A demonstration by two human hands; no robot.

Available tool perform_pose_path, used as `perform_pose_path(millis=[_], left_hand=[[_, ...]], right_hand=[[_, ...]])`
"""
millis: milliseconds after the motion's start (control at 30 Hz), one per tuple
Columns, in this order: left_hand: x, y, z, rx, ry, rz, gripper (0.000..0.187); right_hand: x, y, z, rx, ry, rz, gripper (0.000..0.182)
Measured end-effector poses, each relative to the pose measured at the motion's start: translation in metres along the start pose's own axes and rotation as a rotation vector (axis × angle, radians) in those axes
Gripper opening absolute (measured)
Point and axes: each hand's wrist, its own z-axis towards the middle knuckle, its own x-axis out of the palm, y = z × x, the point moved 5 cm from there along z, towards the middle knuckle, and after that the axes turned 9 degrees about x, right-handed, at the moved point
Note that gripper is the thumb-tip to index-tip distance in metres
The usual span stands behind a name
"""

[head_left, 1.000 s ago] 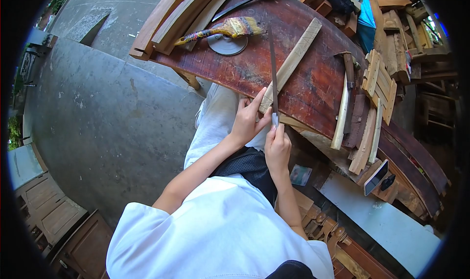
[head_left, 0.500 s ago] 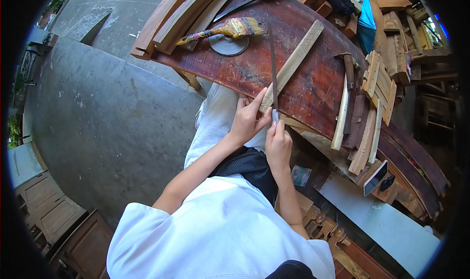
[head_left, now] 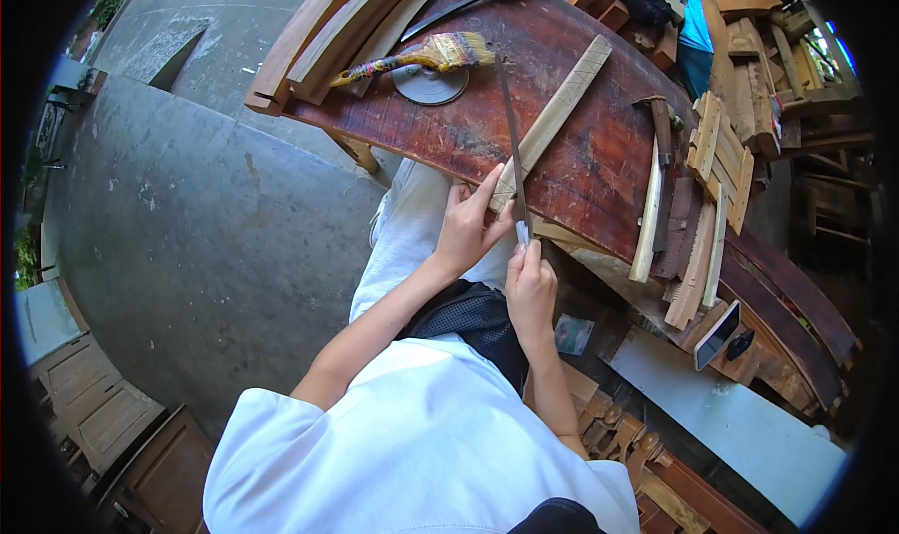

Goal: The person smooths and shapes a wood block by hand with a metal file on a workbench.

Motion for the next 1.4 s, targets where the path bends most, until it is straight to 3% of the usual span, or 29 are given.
perform_pose_path(millis=[1400], left_hand=[[0.0,0.002,0.001,0.067,-0.042,0.002,0.067]], right_hand=[[-0.011,0.015,0.012,0.045,0.084,-0.109,0.019]])
